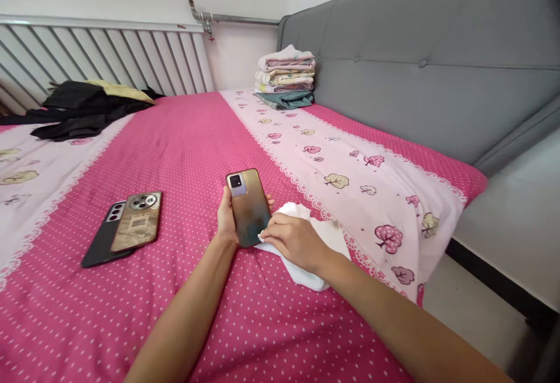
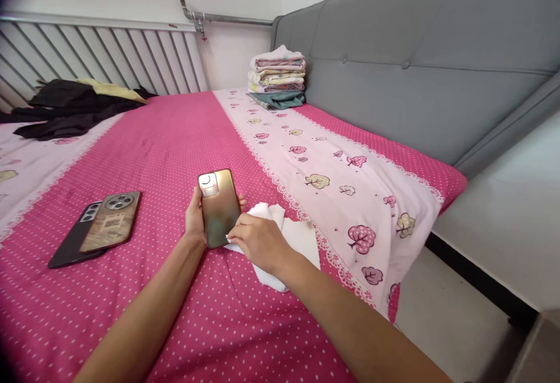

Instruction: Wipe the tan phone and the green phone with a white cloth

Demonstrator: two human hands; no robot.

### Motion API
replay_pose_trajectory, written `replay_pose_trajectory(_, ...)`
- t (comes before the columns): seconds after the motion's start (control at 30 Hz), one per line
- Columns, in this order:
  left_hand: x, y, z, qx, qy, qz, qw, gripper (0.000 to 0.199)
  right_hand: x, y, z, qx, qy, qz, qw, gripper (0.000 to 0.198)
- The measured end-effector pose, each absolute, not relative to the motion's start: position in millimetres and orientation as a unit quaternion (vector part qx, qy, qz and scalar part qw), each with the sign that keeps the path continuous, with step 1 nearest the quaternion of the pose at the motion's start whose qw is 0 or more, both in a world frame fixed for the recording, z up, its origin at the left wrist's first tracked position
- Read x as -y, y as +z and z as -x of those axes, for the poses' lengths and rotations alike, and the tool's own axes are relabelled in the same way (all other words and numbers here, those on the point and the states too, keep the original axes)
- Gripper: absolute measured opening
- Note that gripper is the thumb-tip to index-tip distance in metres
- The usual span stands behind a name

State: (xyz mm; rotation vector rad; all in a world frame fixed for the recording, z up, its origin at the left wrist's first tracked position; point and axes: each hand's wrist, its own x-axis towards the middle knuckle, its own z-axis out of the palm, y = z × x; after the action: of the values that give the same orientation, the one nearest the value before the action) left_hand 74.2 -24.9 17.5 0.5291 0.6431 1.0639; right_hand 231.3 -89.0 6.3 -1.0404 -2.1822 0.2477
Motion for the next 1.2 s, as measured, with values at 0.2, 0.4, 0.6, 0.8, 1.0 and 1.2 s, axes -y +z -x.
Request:
replay_pose_trajectory(0.2, 29, 18, -77, -0.287, 0.462, -0.224, 0.809, 0.082, 89, 10, -231, 0.818, 0.060, 0.420, 0.389, 0.013)
replay_pose_trajectory(0.4, 41, 19, -94, -0.301, 0.421, -0.207, 0.830, 0.071, 82, 8, -239, 0.741, 0.021, 0.479, 0.471, 0.017)
replay_pose_trajectory(0.6, 44, 20, -98, -0.306, 0.424, -0.204, 0.828, 0.070, 78, 5, -241, 0.717, 0.023, 0.480, 0.504, 0.014)
replay_pose_trajectory(0.8, 41, 20, -96, -0.324, 0.452, -0.177, 0.812, 0.065, 81, 5, -235, 0.763, 0.071, 0.455, 0.455, 0.017)
replay_pose_trajectory(1.0, 31, 15, -87, -0.297, 0.466, -0.170, 0.816, 0.070, 84, 11, -232, 0.787, 0.055, 0.437, 0.432, 0.039)
replay_pose_trajectory(1.2, 29, 18, -84, -0.336, 0.507, -0.142, 0.781, 0.066, 79, 2, -234, 0.759, 0.128, 0.458, 0.446, 0.034)
